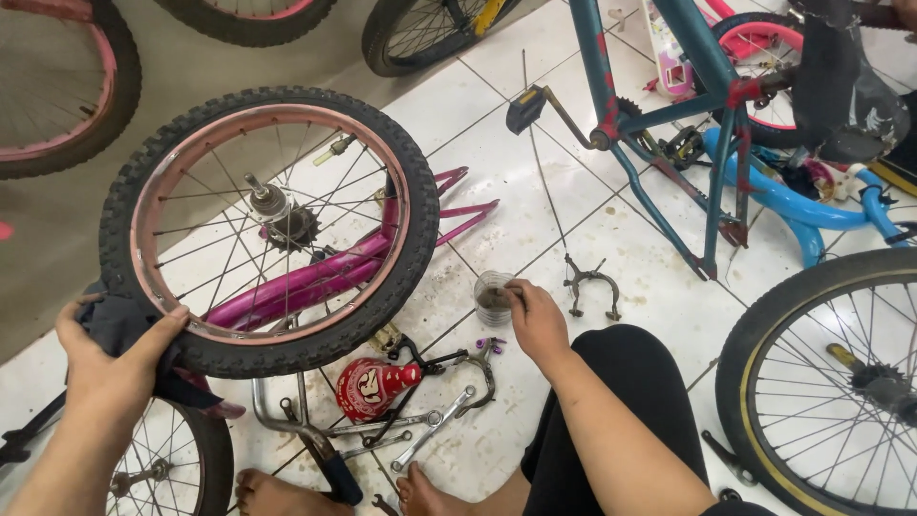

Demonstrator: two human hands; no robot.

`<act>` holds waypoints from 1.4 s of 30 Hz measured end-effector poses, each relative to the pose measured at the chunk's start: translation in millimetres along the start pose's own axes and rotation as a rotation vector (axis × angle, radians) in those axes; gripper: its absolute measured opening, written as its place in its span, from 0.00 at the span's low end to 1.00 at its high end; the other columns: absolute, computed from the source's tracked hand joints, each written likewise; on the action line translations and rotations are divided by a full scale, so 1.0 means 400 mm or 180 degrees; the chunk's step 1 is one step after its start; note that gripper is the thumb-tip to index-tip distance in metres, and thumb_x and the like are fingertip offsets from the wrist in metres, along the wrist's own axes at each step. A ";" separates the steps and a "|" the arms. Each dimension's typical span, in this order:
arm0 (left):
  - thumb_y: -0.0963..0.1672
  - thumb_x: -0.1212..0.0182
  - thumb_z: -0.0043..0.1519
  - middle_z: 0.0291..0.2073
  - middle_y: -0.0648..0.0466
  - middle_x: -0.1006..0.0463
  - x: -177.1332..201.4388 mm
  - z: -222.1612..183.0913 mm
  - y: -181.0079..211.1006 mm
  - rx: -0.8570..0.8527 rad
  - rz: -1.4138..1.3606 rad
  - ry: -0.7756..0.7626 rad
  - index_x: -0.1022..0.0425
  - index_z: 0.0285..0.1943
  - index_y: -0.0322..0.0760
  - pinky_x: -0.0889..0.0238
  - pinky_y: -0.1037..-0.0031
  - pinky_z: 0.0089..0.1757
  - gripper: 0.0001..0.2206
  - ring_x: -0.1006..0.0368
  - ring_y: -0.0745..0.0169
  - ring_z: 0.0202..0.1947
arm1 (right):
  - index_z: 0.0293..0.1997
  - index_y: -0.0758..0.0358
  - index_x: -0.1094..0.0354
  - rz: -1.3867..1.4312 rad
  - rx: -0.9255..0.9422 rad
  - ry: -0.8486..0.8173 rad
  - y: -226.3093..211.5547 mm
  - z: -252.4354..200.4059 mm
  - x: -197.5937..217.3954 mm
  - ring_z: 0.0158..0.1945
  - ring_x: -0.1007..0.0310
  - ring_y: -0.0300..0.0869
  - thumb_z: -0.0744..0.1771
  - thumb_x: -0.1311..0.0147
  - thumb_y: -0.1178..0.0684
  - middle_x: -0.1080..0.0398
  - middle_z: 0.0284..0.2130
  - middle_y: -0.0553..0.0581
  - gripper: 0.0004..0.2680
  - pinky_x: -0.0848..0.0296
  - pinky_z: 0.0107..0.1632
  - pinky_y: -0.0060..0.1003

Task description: Detailed cleaning of a bicycle wheel's hub and gears using a brush and cleaning solution.

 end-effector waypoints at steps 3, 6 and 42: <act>0.48 0.35 0.59 0.61 0.45 0.35 0.001 0.001 -0.003 0.0059 0.0185 0.0058 0.53 0.70 0.47 0.44 0.63 0.55 0.34 0.37 0.54 0.57 | 0.55 0.50 0.32 -0.0178 -0.0196 -0.0173 -0.005 0.007 0.004 0.53 0.30 0.47 0.71 0.60 0.44 0.25 0.46 0.52 0.11 0.30 0.48 0.45; 0.46 0.36 0.60 0.61 0.43 0.34 -0.001 -0.004 0.002 0.0037 0.0039 0.0023 0.53 0.70 0.48 0.40 0.62 0.53 0.32 0.34 0.52 0.55 | 0.54 0.54 0.31 0.0042 0.0212 0.0173 0.003 0.000 0.005 0.53 0.28 0.48 0.71 0.58 0.49 0.24 0.48 0.52 0.10 0.28 0.48 0.45; 0.49 0.34 0.53 0.67 0.41 0.44 0.034 0.046 -0.036 0.0061 -0.0012 -0.0250 0.49 0.69 0.51 0.45 0.57 0.62 0.36 0.41 0.46 0.64 | 0.47 0.56 0.44 0.2971 -0.1136 0.1656 -0.100 -0.003 0.089 0.39 0.22 0.45 0.75 0.66 0.43 0.24 0.39 0.65 0.10 0.23 0.42 0.38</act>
Point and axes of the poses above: each hand's wrist, its own z-axis towards the middle knuckle, its own x-axis out of the back of the hand, y = z × x, the point moved 1 cm from there along z, towards the middle knuckle
